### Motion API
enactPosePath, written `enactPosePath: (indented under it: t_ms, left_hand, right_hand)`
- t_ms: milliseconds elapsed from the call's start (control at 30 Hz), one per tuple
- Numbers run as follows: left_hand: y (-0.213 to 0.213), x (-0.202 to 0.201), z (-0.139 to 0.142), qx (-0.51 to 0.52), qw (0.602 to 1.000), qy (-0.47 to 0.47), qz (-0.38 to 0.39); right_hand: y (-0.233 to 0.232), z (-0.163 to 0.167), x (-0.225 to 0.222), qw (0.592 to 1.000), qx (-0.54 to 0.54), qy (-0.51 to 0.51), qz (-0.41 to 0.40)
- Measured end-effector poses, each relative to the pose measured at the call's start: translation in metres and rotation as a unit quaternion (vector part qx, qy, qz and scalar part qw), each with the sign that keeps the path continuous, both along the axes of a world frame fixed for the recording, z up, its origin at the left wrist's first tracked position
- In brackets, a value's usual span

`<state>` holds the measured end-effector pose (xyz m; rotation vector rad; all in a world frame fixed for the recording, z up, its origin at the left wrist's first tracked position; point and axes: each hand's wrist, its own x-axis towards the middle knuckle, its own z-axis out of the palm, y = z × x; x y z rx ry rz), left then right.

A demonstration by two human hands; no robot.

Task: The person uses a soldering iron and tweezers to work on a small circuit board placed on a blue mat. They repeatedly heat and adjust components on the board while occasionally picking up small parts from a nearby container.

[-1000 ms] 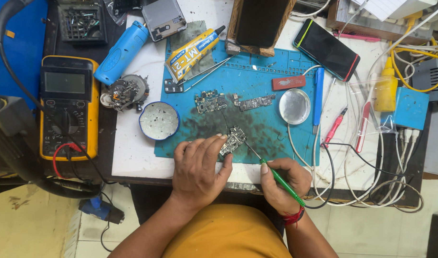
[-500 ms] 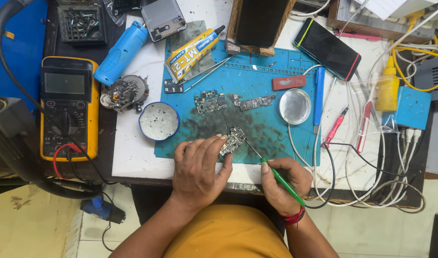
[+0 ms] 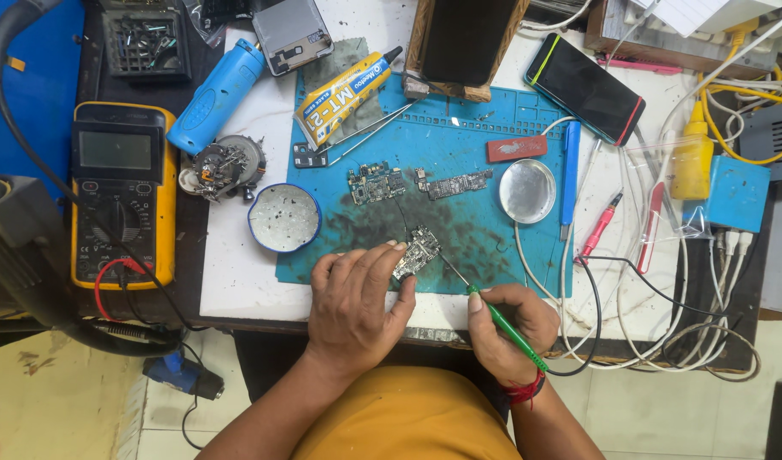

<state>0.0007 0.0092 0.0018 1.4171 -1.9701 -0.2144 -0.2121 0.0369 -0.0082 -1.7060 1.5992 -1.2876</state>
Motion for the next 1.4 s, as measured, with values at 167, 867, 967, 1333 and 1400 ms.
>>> enactPosePath:
  t_ms: [167,867,967,1333,1400]
  left_hand:
    - [0.000,0.000,0.000,0.000,1.000,0.000,-0.001]
    - [0.001,0.002,0.001,-0.002,0.997,-0.041,-0.069]
    - [0.000,0.001,0.000,-0.001,0.996,-0.044,-0.083]
    - [0.000,0.000,0.001,0.007,0.994,-0.064,-0.087]
    - [0.000,0.000,0.001,0.007,0.995,-0.060,-0.085]
  right_hand:
    - [0.003,-0.004,-0.003,1.000,0.001,-0.012,-0.003]
    - [0.007,-0.012,-0.011,0.998,0.003,-0.054,0.028]
    - [0.006,-0.011,-0.010,0.998,-0.002,-0.051,0.027]
    - [0.003,-0.009,-0.009,1.000,-0.003,-0.020,0.022]
    - [0.003,-0.009,-0.009,0.999,-0.004,-0.028,0.027]
